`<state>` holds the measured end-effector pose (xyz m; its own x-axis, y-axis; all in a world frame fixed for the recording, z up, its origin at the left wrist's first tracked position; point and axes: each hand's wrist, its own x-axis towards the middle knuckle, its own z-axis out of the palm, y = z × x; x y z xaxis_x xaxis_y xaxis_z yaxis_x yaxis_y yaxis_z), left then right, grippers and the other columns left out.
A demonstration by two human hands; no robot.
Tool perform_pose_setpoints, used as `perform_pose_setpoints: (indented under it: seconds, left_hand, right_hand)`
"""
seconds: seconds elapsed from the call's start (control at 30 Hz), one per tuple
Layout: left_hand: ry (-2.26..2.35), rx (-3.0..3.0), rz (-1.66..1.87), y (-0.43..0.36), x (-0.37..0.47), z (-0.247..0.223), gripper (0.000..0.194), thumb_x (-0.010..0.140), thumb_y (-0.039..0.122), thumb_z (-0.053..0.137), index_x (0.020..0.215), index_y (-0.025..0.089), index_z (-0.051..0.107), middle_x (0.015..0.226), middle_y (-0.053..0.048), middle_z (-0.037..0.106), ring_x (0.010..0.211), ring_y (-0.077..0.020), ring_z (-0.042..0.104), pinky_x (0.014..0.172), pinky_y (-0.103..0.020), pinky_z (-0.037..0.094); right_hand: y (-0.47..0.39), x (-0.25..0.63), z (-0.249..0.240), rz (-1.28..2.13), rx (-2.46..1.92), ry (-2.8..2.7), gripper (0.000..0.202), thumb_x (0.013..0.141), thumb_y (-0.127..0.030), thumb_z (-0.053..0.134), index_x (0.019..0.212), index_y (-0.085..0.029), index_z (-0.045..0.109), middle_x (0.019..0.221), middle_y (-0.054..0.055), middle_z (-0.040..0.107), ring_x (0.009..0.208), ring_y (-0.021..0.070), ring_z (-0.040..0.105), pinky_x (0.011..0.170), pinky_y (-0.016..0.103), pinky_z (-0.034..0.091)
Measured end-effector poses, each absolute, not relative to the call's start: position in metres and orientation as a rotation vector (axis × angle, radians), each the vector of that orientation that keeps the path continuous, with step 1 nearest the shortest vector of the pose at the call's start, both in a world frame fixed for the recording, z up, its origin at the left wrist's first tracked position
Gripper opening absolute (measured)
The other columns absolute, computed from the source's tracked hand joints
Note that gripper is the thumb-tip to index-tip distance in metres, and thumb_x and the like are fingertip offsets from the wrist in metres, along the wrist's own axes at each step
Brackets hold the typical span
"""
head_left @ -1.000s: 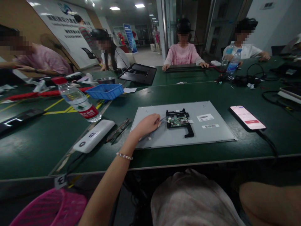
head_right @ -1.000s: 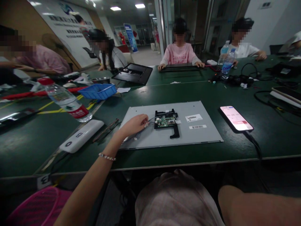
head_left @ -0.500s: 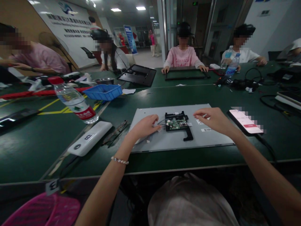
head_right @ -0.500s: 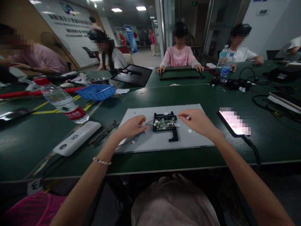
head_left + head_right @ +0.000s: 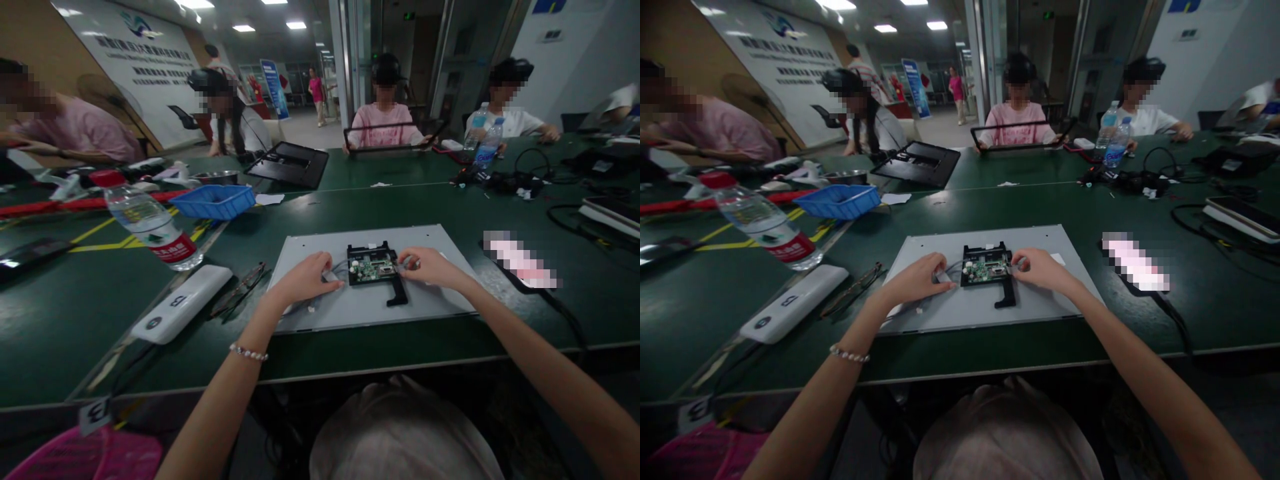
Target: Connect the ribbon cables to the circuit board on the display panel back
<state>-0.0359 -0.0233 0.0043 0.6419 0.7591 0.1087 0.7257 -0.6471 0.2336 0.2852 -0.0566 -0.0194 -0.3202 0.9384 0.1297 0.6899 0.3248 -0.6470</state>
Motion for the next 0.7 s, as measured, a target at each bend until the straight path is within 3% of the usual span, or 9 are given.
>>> perform_pose_setpoints:
  seconds: [0.2, 0.4, 0.5, 0.7]
  left_hand:
    - [1.273, 2.707, 0.332, -0.028, -0.031, 0.009, 0.042, 0.078, 0.056, 0.054, 0.095, 0.018, 0.049, 0.086, -0.005, 0.055, 0.077, -0.0208, 0.053, 0.068, -0.031, 0.039]
    - [1.34, 2.683, 0.509, -0.028, -0.029, 0.014, 0.027, 0.085, 0.044, 0.049, 0.095, 0.019, 0.049, 0.088, -0.005, 0.054, 0.076, -0.0186, 0.052, 0.069, -0.031, 0.04]
    - [1.224, 2.74, 0.454, -0.025, -0.031, 0.013, 0.02, 0.083, 0.038, 0.052, 0.089, 0.019, 0.051, 0.086, -0.004, 0.054, 0.079, -0.0188, 0.052, 0.071, -0.03, 0.04]
    - [1.191, 2.777, 0.307, -0.019, -0.034, 0.006, 0.025, 0.08, 0.042, 0.056, 0.082, 0.018, 0.052, 0.083, -0.005, 0.052, 0.082, -0.0202, 0.05, 0.074, -0.031, 0.04]
  right_hand:
    - [-0.057, 0.284, -0.025, 0.709, -1.383, -2.079, 0.018, 0.073, -0.022, 0.062, 0.09, -0.019, 0.063, 0.09, 0.003, 0.066, 0.073, 0.0151, 0.061, 0.068, 0.028, 0.046]
    - [-0.058, 0.284, -0.027, 0.681, -1.354, -2.082, 0.016, 0.074, -0.021, 0.061, 0.091, -0.019, 0.064, 0.092, 0.004, 0.064, 0.073, 0.0148, 0.061, 0.07, 0.029, 0.047]
    - [-0.059, 0.284, -0.027, 0.657, -1.343, -2.087, 0.018, 0.076, -0.021, 0.06, 0.093, -0.019, 0.064, 0.096, 0.004, 0.063, 0.073, 0.0144, 0.061, 0.07, 0.029, 0.047]
    - [-0.061, 0.284, -0.024, 0.688, -1.315, -2.053, 0.02, 0.078, -0.023, 0.061, 0.097, -0.019, 0.064, 0.097, 0.005, 0.066, 0.074, 0.0147, 0.061, 0.07, 0.028, 0.047]
